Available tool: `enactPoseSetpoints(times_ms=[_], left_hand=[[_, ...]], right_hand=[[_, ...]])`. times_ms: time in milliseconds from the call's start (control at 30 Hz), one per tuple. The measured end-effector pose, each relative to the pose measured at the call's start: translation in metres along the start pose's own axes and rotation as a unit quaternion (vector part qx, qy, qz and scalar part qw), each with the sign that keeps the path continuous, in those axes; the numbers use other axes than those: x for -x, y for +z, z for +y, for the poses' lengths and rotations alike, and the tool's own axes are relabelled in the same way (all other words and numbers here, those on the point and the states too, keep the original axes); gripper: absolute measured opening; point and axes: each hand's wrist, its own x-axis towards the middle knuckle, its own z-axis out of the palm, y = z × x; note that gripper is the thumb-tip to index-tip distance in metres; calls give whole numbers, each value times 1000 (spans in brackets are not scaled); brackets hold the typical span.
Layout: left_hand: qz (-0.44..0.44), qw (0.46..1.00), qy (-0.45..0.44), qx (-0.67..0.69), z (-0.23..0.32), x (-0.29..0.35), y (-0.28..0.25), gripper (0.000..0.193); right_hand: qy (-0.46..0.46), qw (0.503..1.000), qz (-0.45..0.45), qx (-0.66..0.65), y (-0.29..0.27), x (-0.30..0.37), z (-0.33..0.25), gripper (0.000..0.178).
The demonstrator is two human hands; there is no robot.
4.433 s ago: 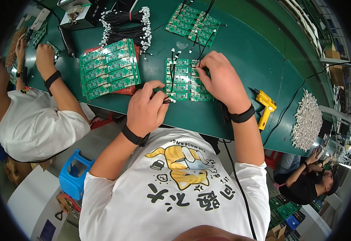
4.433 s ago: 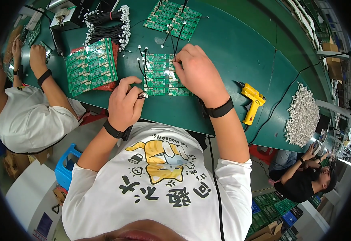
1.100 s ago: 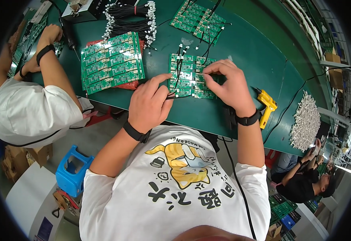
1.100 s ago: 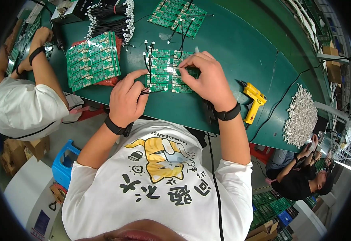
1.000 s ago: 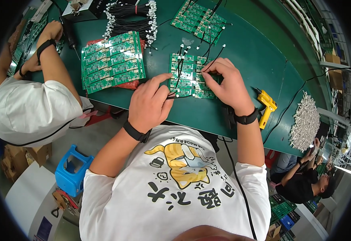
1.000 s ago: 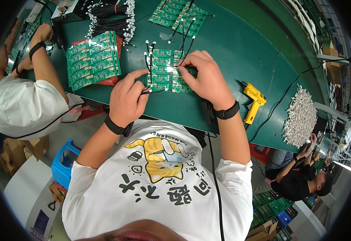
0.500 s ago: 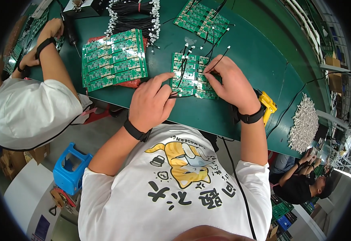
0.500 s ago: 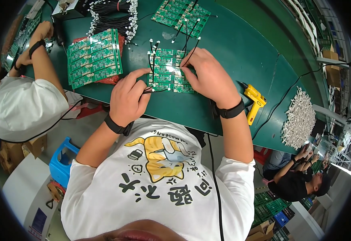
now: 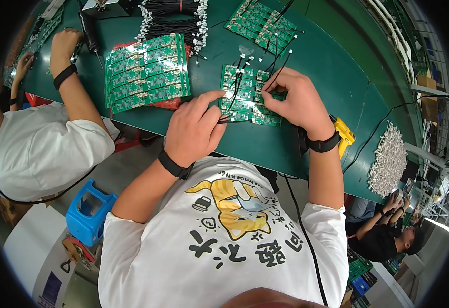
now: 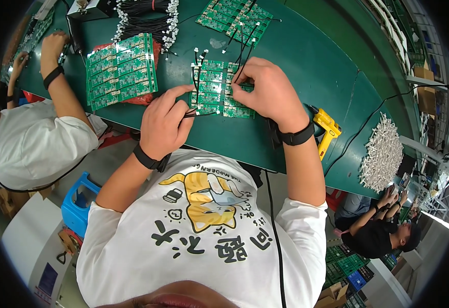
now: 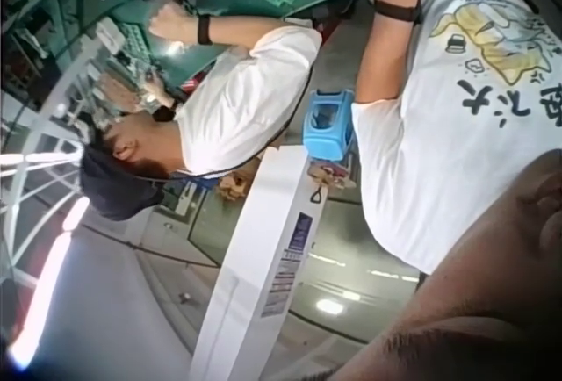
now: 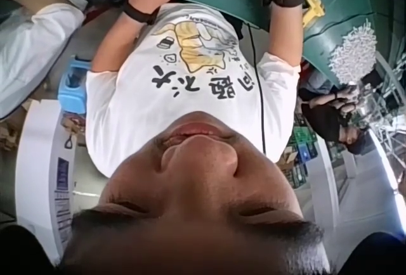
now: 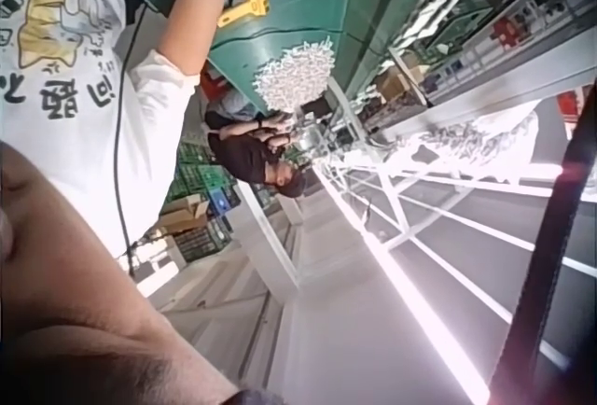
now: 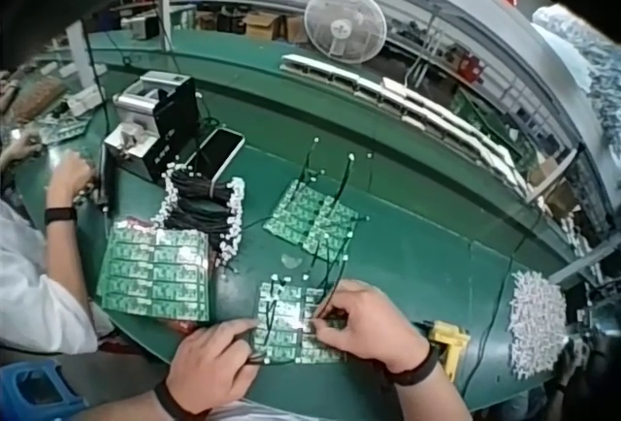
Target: The person picks up a circuit board and places it on the table, then takes wires from a bundle and plugs them into the connectors on the board. After finishing, they move the circuit board to a stack and repeat the process with another board.
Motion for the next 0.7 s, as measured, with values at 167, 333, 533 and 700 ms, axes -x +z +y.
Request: enactPoseSetpoints(times_ms=[167, 333, 533, 700], left_hand=[[-2, 1000, -2, -3, 0, 0, 0, 18], [0, 1000, -13, 5, 1, 0, 0, 14], [1, 1000, -12, 4, 1, -1, 1, 15], [0, 1000, -8, -8, -1, 0, 1, 18]], right_hand=[[25, 997, -25, -63, -2, -2, 9, 12], [21, 997, -20, -76, 0, -1, 13, 13], [30, 997, -6, -77, 3, 2, 13, 14], [40, 997, 63, 12, 5, 17, -13, 17]])
